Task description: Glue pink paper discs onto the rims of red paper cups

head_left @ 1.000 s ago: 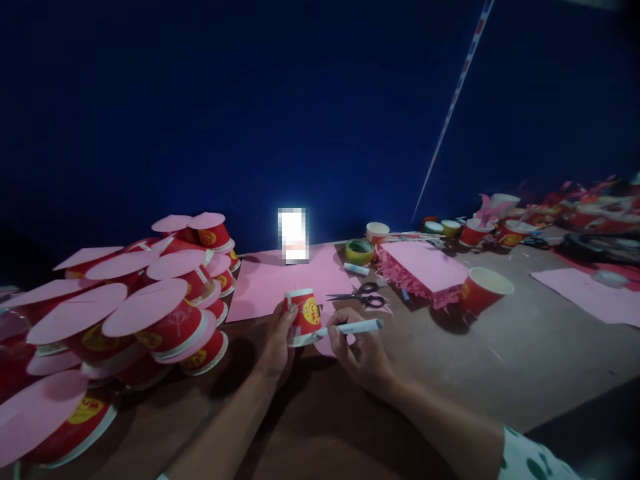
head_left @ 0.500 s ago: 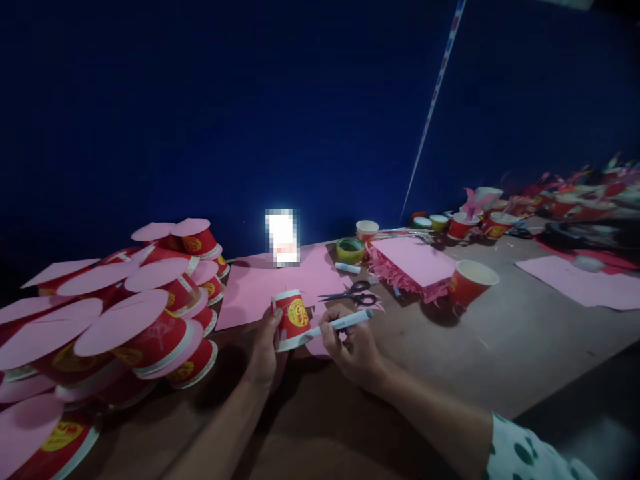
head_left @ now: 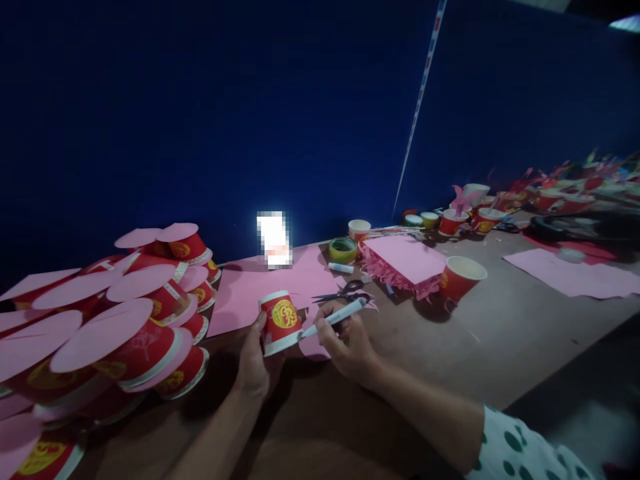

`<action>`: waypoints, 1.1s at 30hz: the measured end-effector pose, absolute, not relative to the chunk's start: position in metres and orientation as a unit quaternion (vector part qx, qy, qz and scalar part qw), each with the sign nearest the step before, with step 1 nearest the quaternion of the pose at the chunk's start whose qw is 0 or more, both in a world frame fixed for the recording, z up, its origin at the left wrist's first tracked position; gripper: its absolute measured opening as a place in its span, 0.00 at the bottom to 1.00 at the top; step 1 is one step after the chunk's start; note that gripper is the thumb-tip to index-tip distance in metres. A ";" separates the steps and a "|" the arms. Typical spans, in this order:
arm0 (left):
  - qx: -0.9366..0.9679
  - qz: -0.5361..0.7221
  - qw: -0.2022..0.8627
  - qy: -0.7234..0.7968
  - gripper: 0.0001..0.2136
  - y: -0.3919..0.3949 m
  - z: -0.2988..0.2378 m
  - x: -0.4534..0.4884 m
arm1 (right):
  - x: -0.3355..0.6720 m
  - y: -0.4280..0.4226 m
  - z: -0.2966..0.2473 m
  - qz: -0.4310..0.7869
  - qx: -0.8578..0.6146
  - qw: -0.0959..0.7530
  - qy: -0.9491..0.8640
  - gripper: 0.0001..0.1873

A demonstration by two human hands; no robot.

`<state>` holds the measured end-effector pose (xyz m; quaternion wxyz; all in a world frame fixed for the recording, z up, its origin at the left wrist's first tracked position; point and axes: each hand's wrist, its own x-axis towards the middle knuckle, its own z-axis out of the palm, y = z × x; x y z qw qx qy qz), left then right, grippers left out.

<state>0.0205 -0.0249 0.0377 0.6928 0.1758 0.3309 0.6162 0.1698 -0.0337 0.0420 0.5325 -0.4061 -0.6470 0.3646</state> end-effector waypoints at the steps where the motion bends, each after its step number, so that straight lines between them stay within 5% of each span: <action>1: 0.179 0.615 0.695 0.327 0.14 -0.025 0.038 0.020 | 0.170 -0.033 0.041 0.365 -0.407 0.540 -0.640 0.07; 12: 0.172 0.595 0.722 0.308 0.17 -0.029 0.046 0.016 | 0.167 -0.029 0.041 0.424 -0.366 0.612 -0.559 0.10; 21: 0.138 0.606 0.714 0.322 0.14 -0.020 0.045 0.014 | 0.168 -0.037 0.041 0.250 -0.333 0.570 -0.708 0.08; 33: 0.175 0.621 0.685 0.340 0.11 -0.022 0.039 0.015 | 0.166 -0.047 0.042 0.243 -0.357 0.581 -0.690 0.02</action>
